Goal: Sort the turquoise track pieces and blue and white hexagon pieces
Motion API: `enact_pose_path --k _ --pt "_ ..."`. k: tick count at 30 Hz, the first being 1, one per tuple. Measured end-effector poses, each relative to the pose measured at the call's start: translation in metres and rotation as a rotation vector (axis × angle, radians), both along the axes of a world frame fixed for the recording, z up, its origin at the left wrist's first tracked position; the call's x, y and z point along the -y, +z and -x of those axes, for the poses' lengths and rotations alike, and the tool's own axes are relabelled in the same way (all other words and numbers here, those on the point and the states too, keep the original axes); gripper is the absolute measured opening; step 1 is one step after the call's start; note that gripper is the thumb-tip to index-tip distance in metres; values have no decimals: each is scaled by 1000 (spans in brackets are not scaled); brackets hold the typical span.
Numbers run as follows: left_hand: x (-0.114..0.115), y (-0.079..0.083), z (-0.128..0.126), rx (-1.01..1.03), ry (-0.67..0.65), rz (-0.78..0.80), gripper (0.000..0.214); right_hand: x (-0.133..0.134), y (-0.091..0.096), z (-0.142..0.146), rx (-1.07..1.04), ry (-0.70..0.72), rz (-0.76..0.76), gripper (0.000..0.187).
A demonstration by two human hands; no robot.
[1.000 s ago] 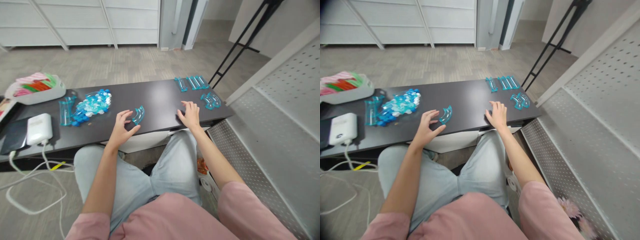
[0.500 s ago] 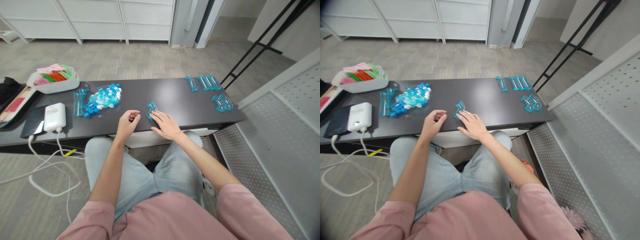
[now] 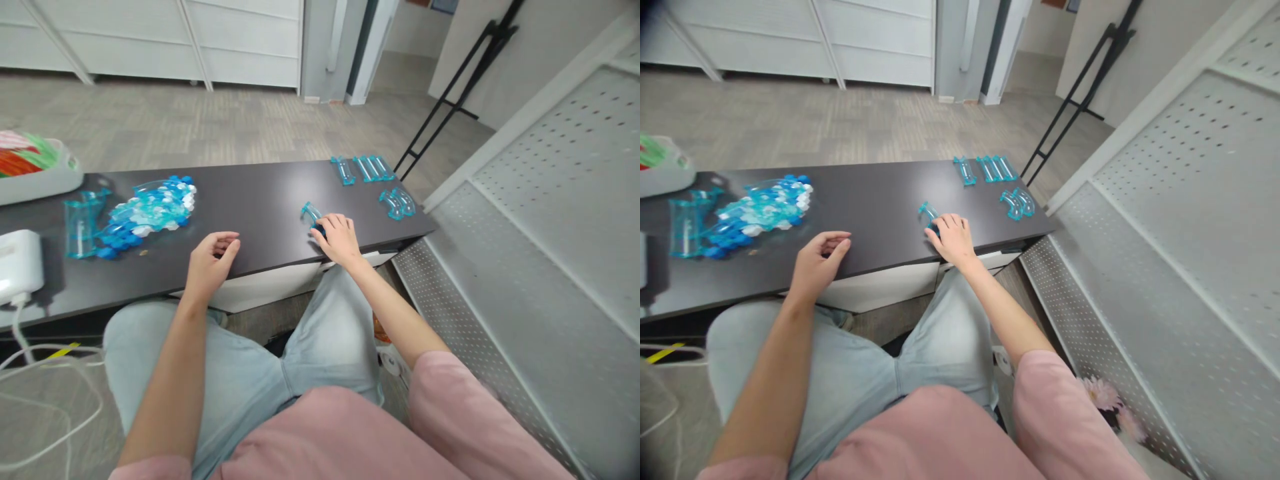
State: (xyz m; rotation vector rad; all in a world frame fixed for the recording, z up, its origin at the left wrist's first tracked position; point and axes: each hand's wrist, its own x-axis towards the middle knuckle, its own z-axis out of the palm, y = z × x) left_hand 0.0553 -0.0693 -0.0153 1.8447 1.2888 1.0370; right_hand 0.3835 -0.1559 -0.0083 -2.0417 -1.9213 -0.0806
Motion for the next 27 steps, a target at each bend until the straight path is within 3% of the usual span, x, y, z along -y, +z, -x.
enact_pose_path --k 6,10,17,27 --pt "-2 0 2 -34 12 -3 40 14 1 -73 -3 -276 -30 40" --pt "-2 1 1 -44 22 -8 35 24 -2 -102 -22 -394 -79 40" --pt "-2 1 1 -66 30 3 34 27 -9 -117 -63 -493 -147 40" --pt "-1 2 1 -50 28 3 36 28 -6 -120 -60 -617 -89 41"
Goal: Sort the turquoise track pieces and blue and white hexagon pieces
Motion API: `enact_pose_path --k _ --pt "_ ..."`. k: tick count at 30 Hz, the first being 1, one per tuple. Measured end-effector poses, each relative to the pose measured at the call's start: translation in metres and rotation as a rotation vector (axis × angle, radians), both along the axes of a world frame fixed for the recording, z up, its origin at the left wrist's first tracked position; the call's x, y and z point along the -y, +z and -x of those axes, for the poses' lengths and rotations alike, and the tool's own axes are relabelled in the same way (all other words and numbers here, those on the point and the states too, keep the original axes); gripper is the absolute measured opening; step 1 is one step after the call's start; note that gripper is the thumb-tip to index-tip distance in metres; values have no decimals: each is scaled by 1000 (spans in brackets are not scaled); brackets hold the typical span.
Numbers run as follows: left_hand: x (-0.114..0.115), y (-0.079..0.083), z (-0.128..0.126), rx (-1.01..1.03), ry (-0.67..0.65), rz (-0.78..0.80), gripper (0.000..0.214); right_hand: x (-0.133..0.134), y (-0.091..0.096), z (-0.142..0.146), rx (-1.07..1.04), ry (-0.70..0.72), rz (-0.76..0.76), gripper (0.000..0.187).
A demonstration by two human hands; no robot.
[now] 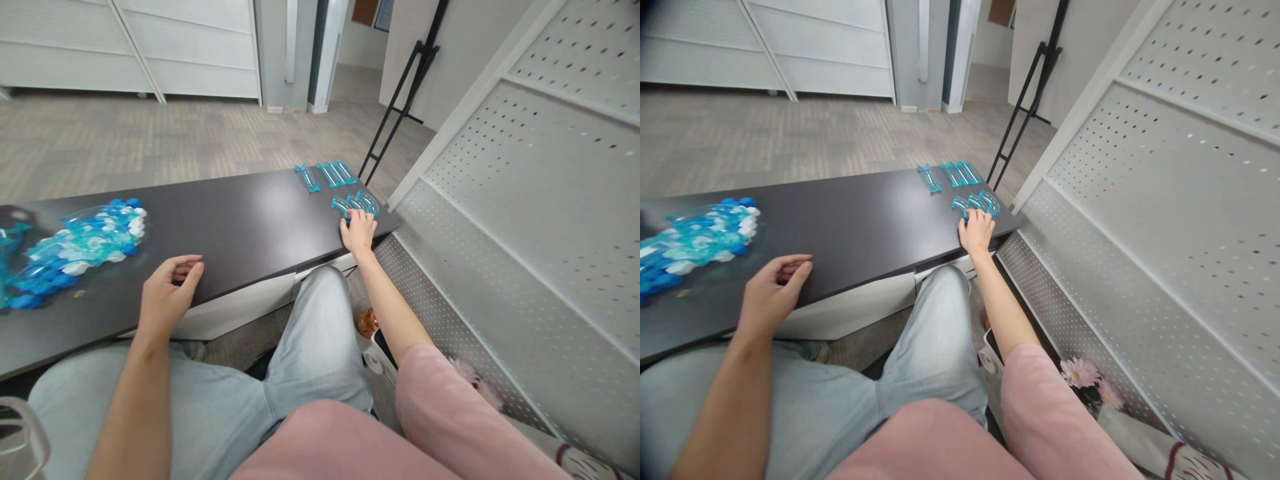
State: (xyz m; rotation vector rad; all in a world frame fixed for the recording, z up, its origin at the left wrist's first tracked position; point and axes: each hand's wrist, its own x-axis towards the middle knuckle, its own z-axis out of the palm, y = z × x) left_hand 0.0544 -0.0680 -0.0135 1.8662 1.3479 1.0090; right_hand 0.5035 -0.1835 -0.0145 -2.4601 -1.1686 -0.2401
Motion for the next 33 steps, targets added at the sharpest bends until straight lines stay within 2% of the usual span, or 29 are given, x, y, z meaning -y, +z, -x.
enact_pose_path --k 5,11,18,20,24,26,28,33 --pt "0 -1 0 14 -16 -13 35 -1 -5 -2 2 -11 -28 42" --pt "-4 -11 1 58 -46 -47 38 -2 -7 -8 5 -23 -66 43" --pt "-1 -10 -4 163 -71 -29 35 0 0 -1 111 17 -166 59" --pt "-1 -11 -7 187 -76 -29 31 -8 -2 7 124 104 -211 57" --pt "-1 -12 -8 256 -37 -29 27 -27 -9 44 79 421 -209 56" --pt "-1 -10 0 279 38 -68 27 -33 -13 66 25 564 -164 53" --pt "-5 -5 18 261 185 -158 26 -37 -17 80 -17 655 -105 48" --pt "-32 10 93 105 631 -338 30 -42 -22 83 -78 656 -74 45"
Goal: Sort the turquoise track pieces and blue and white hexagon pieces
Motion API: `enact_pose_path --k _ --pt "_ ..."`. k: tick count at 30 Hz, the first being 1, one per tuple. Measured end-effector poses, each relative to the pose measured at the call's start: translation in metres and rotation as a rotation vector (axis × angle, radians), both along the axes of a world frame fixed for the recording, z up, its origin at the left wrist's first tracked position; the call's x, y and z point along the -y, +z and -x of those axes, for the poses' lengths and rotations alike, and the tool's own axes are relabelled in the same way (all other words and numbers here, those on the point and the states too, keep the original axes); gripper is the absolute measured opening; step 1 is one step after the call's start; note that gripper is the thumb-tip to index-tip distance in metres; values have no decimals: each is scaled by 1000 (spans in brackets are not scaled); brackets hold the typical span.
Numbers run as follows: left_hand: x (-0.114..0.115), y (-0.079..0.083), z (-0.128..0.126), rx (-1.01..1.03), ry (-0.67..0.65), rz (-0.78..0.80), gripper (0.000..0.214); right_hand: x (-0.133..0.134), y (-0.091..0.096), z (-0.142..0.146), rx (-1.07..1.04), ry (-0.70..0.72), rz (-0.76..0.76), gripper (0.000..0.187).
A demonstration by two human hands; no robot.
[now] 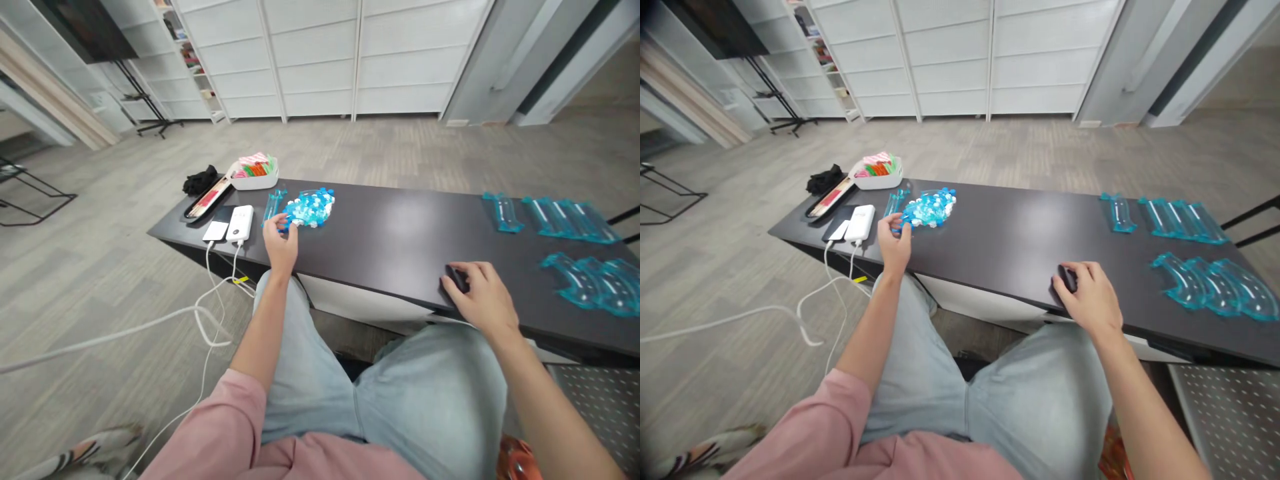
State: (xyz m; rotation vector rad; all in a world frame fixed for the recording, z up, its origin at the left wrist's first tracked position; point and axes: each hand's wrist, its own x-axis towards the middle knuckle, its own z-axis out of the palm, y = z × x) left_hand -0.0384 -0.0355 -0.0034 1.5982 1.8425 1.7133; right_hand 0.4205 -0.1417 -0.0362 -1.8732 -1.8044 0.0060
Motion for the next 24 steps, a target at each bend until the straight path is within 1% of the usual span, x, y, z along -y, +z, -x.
enact_pose_path --k 2,3,5,8,12,15,17,19,21,22,24 --pt "-12 3 26 -71 103 36 33 0 0 -2 -5 -20 4 42" --pt "-17 3 34 -105 126 63 35 0 0 -1 -4 -29 8 40" --pt "-24 3 43 -163 134 115 37 1 1 0 -6 -47 15 38" --pt "-33 3 38 -227 122 180 41 2 1 2 -18 -64 22 35" --pt "-46 10 28 -293 100 262 50 2 2 1 -30 -67 22 34" --pt "-52 16 26 -326 61 357 43 4 3 -1 -33 -62 28 34" --pt "-52 19 26 -361 56 449 40 6 4 -2 -23 -49 24 38" --pt "-51 22 25 -411 73 513 42 8 5 -1 -7 -27 13 47" --pt "-53 27 25 -453 89 516 48 9 6 0 5 -21 -2 54" --pt "-57 31 25 -470 83 502 52 9 7 1 8 -30 -10 53" --pt "-68 39 26 -508 27 478 56 8 8 1 7 -56 -17 47"
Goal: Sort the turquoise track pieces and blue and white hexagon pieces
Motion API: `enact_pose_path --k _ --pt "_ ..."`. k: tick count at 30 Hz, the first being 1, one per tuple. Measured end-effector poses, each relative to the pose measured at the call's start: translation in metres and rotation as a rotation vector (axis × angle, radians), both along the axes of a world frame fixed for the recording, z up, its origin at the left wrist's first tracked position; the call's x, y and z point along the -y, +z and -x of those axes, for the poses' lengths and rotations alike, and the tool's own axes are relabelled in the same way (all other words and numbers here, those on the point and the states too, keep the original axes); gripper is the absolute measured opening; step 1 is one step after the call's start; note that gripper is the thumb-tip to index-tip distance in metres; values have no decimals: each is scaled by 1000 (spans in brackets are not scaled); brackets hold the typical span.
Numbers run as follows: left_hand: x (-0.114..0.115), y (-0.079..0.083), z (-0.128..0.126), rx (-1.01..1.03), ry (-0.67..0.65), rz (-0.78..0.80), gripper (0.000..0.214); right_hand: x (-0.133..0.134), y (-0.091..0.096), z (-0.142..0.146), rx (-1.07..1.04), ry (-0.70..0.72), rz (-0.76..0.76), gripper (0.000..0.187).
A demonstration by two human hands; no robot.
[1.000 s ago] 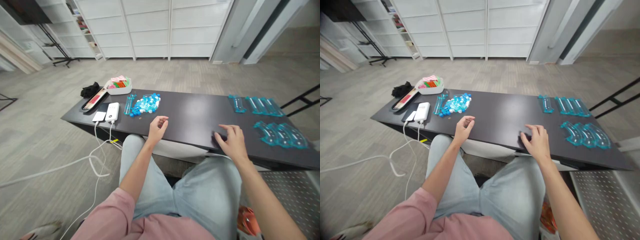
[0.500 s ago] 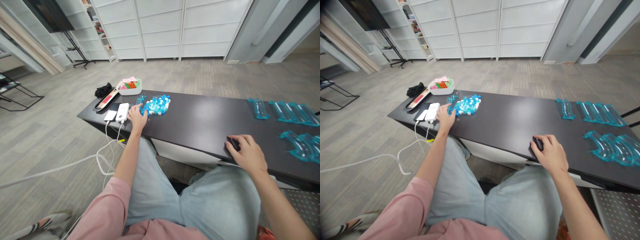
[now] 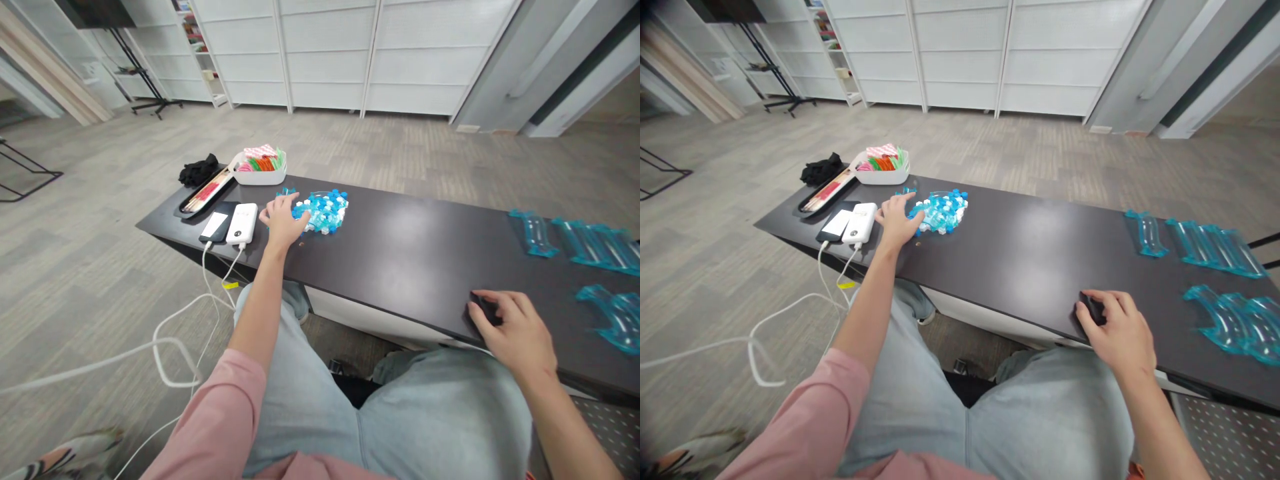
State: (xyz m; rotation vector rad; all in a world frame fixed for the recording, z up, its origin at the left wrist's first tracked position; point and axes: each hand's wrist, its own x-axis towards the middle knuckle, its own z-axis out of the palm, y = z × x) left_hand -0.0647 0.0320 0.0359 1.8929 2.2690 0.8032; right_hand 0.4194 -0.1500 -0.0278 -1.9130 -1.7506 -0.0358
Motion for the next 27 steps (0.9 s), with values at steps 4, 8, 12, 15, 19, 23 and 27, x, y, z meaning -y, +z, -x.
enact_pose_path --k 4,8,12,15,19,23,27 --pt "-23 10 3 -29 -155 135 52 -2 4 1 -9 -35 -7 36" --pt "-29 3 3 -5 -192 145 47 0 7 4 -3 -77 -25 29" --pt "-32 -3 5 155 -222 58 41 1 7 6 2 -81 -60 22" --pt "-37 0 8 543 -230 -104 45 1 7 6 -3 -84 -116 17" --pt "-33 13 13 1421 -332 -183 61 0 5 8 -6 -79 -176 15" --pt "-22 20 22 1800 -375 -176 74 -1 2 7 1 -128 -208 15" --pt "-15 22 28 1791 -369 -178 77 -3 -2 3 -11 -160 -185 19"
